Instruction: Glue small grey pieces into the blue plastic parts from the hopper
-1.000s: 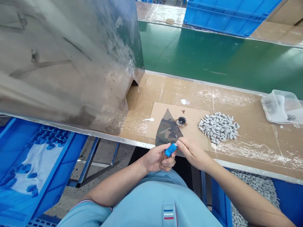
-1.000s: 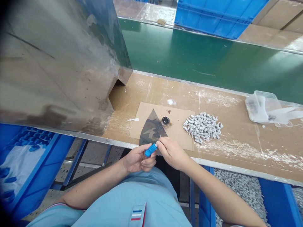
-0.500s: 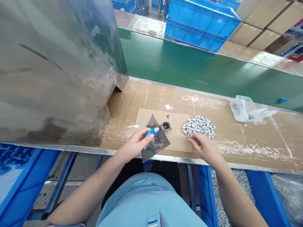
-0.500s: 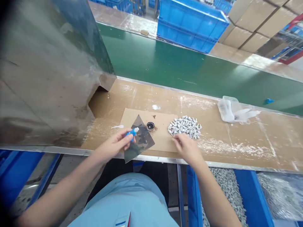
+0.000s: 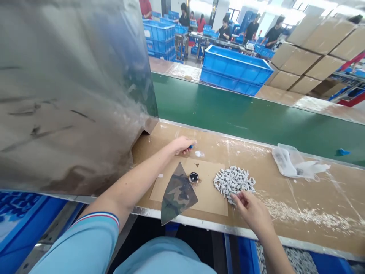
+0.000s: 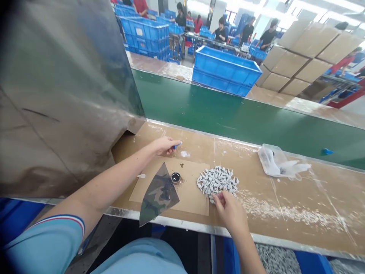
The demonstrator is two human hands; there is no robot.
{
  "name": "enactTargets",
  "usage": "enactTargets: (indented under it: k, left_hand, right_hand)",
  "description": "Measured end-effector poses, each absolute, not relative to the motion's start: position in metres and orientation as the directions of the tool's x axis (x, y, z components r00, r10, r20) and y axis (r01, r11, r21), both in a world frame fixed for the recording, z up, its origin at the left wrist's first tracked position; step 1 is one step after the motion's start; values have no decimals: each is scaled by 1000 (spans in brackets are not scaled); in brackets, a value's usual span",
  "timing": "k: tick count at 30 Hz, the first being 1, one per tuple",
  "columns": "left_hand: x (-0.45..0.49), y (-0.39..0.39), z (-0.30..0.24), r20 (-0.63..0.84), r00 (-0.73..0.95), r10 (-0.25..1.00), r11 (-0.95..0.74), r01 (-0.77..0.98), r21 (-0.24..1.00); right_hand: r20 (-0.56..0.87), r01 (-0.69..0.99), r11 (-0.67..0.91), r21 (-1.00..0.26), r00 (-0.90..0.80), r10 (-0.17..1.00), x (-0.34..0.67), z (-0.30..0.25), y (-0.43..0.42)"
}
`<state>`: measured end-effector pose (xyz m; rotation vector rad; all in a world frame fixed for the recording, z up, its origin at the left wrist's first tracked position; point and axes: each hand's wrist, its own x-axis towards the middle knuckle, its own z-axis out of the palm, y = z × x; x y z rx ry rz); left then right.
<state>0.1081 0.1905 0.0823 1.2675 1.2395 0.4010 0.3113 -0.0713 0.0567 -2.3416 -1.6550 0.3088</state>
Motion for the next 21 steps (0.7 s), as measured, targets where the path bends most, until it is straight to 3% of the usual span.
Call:
enactTargets:
  k: [3,10,16,18,21]
  left_hand:
    - [118,202,83,-463,349,815,349,344,872]
    - [149,217,95,-262,331,907,213,177,961]
    - [100,152,96,-214,397,892,128,232,964]
    - [61,122,97,-189,475,859,65,266,962]
    - [-10,78,97,-184,748,637,-96,314,945]
  right_hand:
    - [-12,884,-283,-372,301,954,320,46,-75]
    - [-92,848,-328,-417,320,943,321,43,-76]
    - [6,873,-372,-315,393,919,312,22,-74]
    - [36,895,-341,-288,366,930,317,11,-74]
    - [37,928,-241,-285,261,965,329,-2,-68]
